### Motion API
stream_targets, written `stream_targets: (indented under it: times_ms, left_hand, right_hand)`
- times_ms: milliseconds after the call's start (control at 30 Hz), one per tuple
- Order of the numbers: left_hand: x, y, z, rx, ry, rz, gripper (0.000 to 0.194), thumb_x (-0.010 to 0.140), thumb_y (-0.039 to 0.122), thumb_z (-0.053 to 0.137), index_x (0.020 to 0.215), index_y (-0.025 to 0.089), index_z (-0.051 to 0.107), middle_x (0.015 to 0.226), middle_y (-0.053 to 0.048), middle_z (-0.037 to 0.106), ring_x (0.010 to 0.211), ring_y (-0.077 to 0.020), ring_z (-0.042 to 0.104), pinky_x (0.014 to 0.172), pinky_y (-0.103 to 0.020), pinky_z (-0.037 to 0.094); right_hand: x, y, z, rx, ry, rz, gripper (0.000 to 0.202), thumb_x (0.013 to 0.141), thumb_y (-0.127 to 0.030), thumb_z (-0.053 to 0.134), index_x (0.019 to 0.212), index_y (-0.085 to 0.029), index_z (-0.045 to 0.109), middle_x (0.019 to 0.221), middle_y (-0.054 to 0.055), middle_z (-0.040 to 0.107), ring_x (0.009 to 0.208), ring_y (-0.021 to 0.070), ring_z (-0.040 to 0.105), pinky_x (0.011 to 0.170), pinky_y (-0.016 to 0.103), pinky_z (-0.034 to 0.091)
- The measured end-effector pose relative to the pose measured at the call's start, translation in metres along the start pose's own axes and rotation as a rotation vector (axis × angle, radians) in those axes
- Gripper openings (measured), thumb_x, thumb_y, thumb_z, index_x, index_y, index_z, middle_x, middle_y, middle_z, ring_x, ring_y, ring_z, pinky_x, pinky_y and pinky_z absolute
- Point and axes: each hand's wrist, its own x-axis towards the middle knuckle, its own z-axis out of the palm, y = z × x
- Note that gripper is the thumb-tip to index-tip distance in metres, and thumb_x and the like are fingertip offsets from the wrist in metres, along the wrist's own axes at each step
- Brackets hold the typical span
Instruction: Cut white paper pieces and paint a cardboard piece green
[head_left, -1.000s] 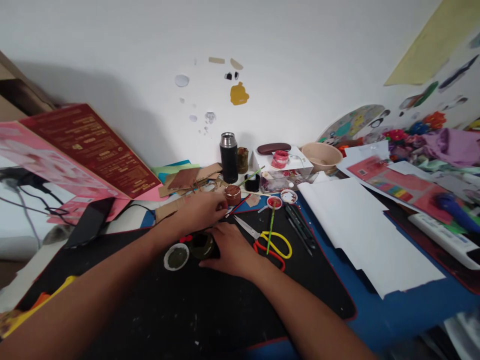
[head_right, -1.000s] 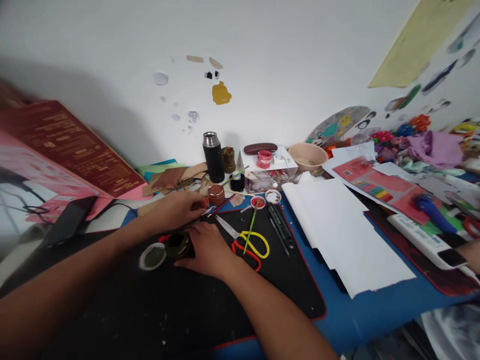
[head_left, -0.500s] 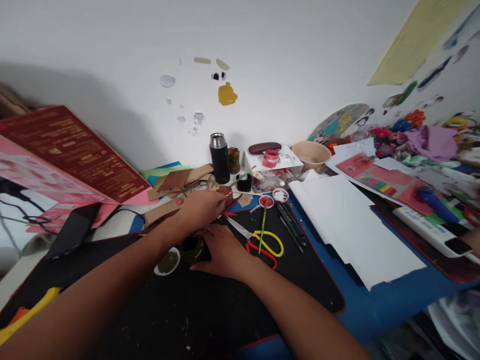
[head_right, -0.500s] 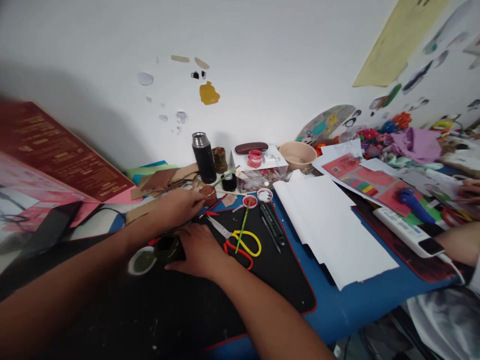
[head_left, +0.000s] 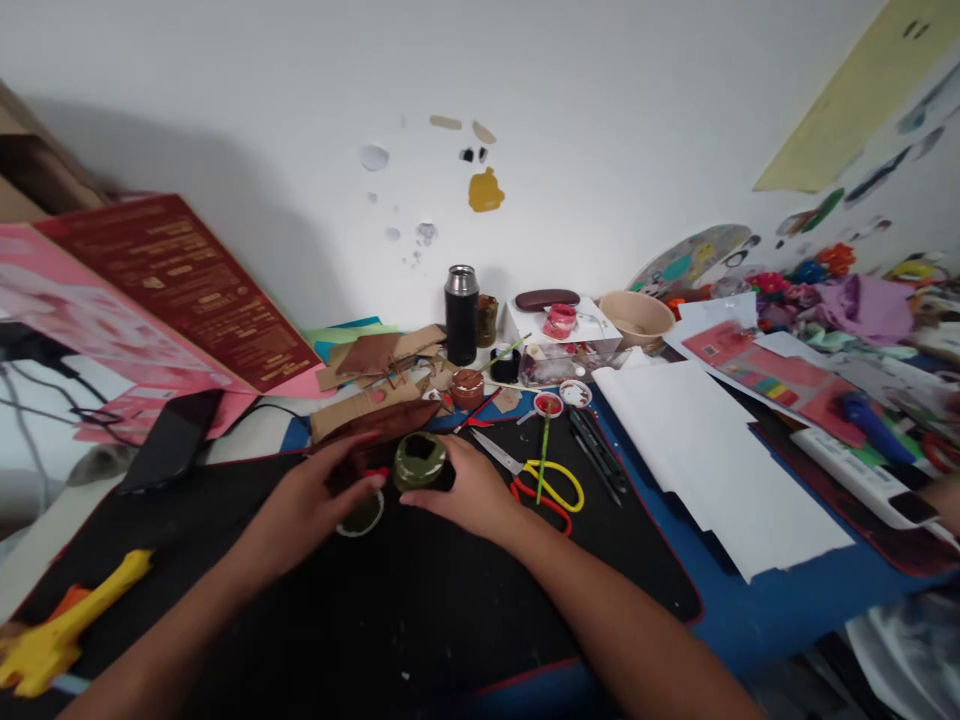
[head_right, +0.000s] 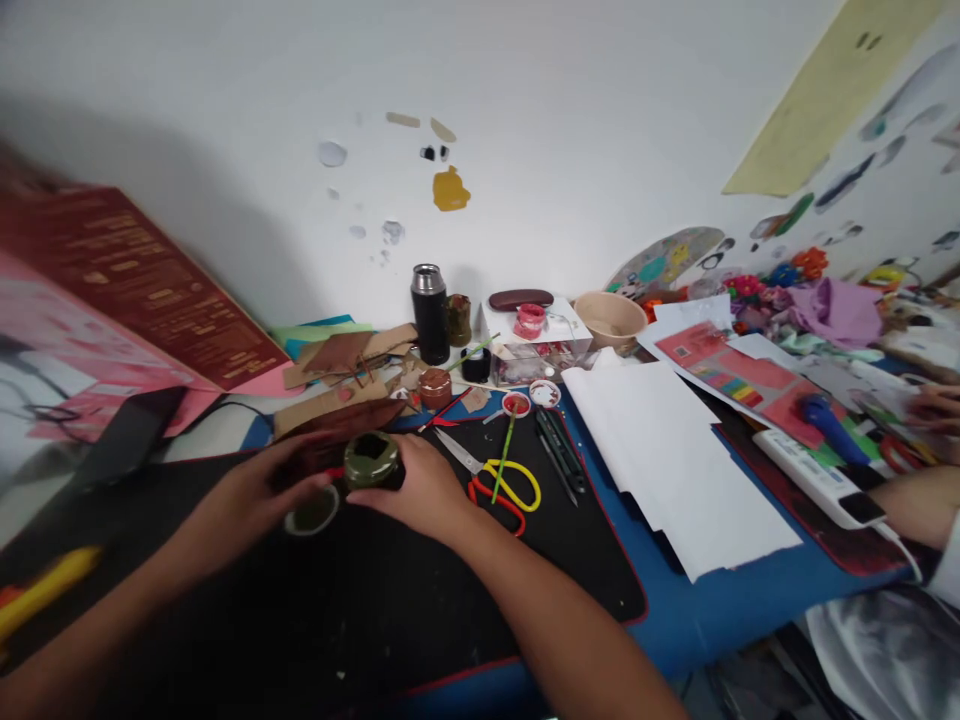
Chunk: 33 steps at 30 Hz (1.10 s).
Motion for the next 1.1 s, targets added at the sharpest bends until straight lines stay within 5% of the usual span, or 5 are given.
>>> stream_targets:
  times_ms: [167,500,667,867,1100]
  left_hand:
    - [0.002,0.022,0.019,-0.151,-0.142,0.135,0.07,0.089,0.057,0.076,0.149,0.026,0.058,0.15,-0.013,0.068,0.134,-0.0338,0.067,0.115,-0.049,0.053]
    - [0.015,0.043,0.049,-0.278,-0.165,0.121,0.06,0.079,0.041,0.081,0.133,0.023,0.064,0.135,-0.013,0.074,0.126,-0.0346,0.07,0.114,-0.055,0.052]
    - [0.025,0.046,0.05,-0.322,-0.111,0.053,0.055,0.077,0.048,0.079,0.123,0.023,0.065,0.119,-0.008,0.081,0.11,-0.0323,0.076,0.104,-0.05,0.058]
    - [0.032,0.033,0.031,-0.242,-0.042,0.044,0.064,0.078,0.058,0.08,0.129,0.023,0.064,0.126,-0.009,0.079,0.118,-0.0341,0.075,0.108,-0.051,0.057]
    - [0.021,0.022,0.024,-0.197,-0.078,-0.026,0.072,0.075,0.069,0.078,0.13,0.024,0.065,0.122,-0.009,0.082,0.114,-0.0366,0.077,0.103,-0.05,0.061]
  right_hand:
    - [-0.002,-0.007,-0.005,-0.046,0.055,0.068,0.065,0.075,-0.033,0.098,0.131,-0.022,0.068,0.127,0.011,0.074,0.118,0.0318,0.071,0.103,0.047,0.055]
    - [-0.02,-0.01,-0.014,-0.187,0.025,0.15,0.057,0.074,-0.016,0.084,0.125,-0.02,0.061,0.121,0.011,0.072,0.109,0.0308,0.07,0.097,0.047,0.055]
    - [-0.025,-0.007,-0.024,-0.092,-0.008,0.028,0.062,0.084,-0.024,0.086,0.14,-0.02,0.06,0.12,0.009,0.072,0.101,0.0245,0.07,0.091,0.038,0.057]
    - [-0.033,0.005,-0.077,-0.232,0.04,0.062,0.024,0.099,-0.031,0.079,0.12,-0.021,0.077,0.09,0.002,0.075,0.078,0.0181,0.069,0.077,0.03,0.054]
    - [-0.039,0.02,-0.152,-0.744,-0.063,0.156,0.025,0.108,-0.022,0.064,0.129,-0.02,0.076,0.125,0.01,0.08,0.11,0.0235,0.076,0.097,0.033,0.055]
